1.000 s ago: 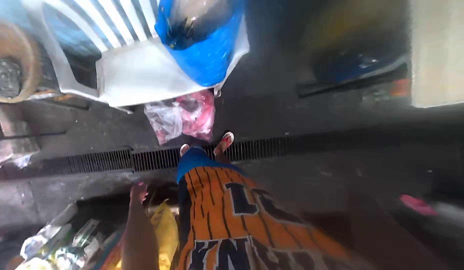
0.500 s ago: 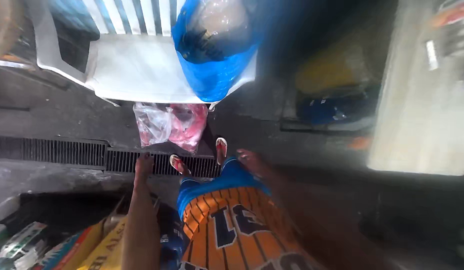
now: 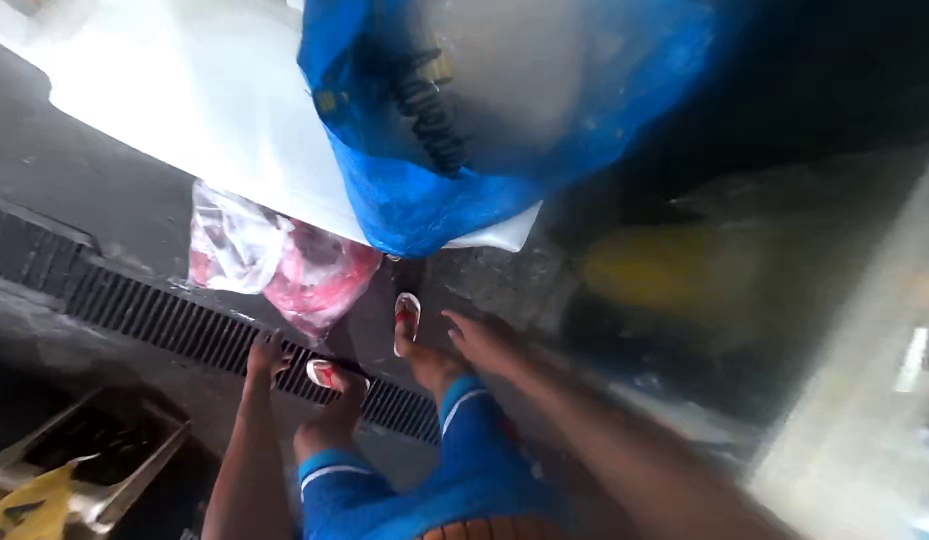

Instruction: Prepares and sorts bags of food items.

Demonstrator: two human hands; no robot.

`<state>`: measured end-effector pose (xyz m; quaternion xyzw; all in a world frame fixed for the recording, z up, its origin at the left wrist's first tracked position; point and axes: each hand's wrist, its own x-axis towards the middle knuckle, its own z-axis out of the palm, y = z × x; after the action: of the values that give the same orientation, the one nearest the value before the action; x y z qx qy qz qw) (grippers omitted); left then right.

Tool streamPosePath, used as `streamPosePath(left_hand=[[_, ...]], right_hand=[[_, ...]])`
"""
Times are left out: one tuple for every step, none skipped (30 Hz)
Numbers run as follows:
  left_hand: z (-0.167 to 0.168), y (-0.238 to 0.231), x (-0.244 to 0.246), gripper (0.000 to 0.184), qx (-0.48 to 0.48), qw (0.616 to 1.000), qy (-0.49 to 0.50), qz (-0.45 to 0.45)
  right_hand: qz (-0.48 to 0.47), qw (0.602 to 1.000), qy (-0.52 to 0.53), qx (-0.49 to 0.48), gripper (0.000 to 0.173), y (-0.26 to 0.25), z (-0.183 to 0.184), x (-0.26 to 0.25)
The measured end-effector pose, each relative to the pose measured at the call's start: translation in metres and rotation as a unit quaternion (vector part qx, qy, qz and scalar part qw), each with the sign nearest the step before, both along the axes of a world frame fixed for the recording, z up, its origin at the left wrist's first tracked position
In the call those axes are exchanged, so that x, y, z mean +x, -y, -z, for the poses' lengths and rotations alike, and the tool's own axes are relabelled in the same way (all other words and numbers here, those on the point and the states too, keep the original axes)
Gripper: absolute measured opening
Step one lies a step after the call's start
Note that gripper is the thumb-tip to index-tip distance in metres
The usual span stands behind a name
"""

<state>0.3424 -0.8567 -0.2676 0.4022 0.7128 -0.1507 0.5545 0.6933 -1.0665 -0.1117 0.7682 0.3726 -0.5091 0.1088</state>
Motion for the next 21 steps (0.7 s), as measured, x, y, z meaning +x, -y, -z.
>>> streamPosePath(left_hand=[[0.021,-0.005,0.009,0.054,0.033,0.999,-0.009,0.035],[0.041,-0.015,0.019,0.06,0.071,0.994,-0.015,0.076],[0.059,-0.027,0.029,0.066,0.113,0.988,-0.017,0.107],[0.081,-0.04,0.038,0.072,0.156,0.98,-0.024,0.125],[0.101,-0.053,0.047,0.081,0.19,0.973,-0.031,0.126],[0.121,-0.064,0.056,0.087,0.224,0.967,-0.035,0.117],[0.141,-0.075,0.065,0.093,0.257,0.96,-0.038,0.105],[0.161,-0.084,0.073,0.099,0.284,0.953,-0.039,0.093],[0.179,-0.093,0.081,0.107,0.3,0.949,-0.044,0.082],[0.196,-0.101,0.089,0.114,0.31,0.947,-0.05,0.069],[0.212,-0.108,0.095,0.118,0.316,0.946,-0.052,0.058],[0.227,-0.115,0.099,0.119,0.317,0.945,-0.05,0.059],[0.243,-0.122,0.102,0.115,0.316,0.944,-0.052,0.076],[0.258,-0.129,0.1,0.102,0.311,0.943,-0.052,0.105],[0.272,-0.138,0.092,0.08,0.312,0.938,-0.055,0.14],[0.279,-0.152,0.077,0.055,0.325,0.929,-0.064,0.167],[0.28,-0.173,0.055,0.039,0.35,0.917,-0.075,0.177],[0.272,-0.196,0.025,0.034,0.381,0.905,-0.095,0.161],[0.257,-0.219,-0.011,0.037,0.404,0.898,-0.128,0.116],[0.237,-0.236,-0.047,0.045,0.402,0.9,-0.165,0.045],[0.224,-0.246,-0.08,0.049,0.392,0.898,-0.2,-0.024]], right_hand=[[0.002,1.0,0.001,-0.004,0.047,0.0,0.015,0.003],[0.008,1.0,0.0,-0.005,0.048,-0.003,0.033,0.004],[0.014,1.0,-0.005,-0.002,0.048,-0.006,0.051,0.0],[0.017,1.0,-0.012,0.006,0.048,-0.011,0.072,-0.006],[0.014,1.0,-0.021,0.018,0.047,-0.018,0.094,-0.015],[0.002,0.999,-0.029,0.039,0.046,-0.026,0.117,-0.026],[-0.018,0.997,-0.039,0.061,0.046,-0.034,0.14,-0.04],[-0.041,0.995,-0.05,0.082,0.045,-0.042,0.163,-0.056],[-0.063,0.991,-0.063,0.102,0.045,-0.051,0.184,-0.072],[-0.087,0.986,-0.078,0.12,0.045,-0.061,0.202,-0.089],[-0.111,0.98,-0.091,0.14,0.044,-0.069,0.219,-0.104],[-0.137,0.973,-0.106,0.153,0.044,-0.076,0.234,-0.116],[-0.162,0.967,-0.12,0.156,0.044,-0.083,0.248,-0.125],[-0.182,0.962,-0.129,0.158,0.044,-0.086,0.261,-0.13],[-0.193,0.958,-0.135,0.16,0.044,-0.088,0.276,-0.133],[-0.197,0.957,-0.138,0.163,0.043,-0.089,0.291,-0.132],[-0.199,0.957,-0.136,0.164,0.043,-0.091,0.304,-0.129],[-0.201,0.959,-0.13,0.154,0.044,-0.095,0.314,-0.125],[-0.206,0.961,-0.125,0.138,0.045,-0.101,0.321,-0.12],[-0.213,0.961,-0.12,0.128,0.045,-0.108,0.324,-0.116],[-0.213,0.961,-0.117,0.13,0.047,-0.116,0.324,-0.113]])
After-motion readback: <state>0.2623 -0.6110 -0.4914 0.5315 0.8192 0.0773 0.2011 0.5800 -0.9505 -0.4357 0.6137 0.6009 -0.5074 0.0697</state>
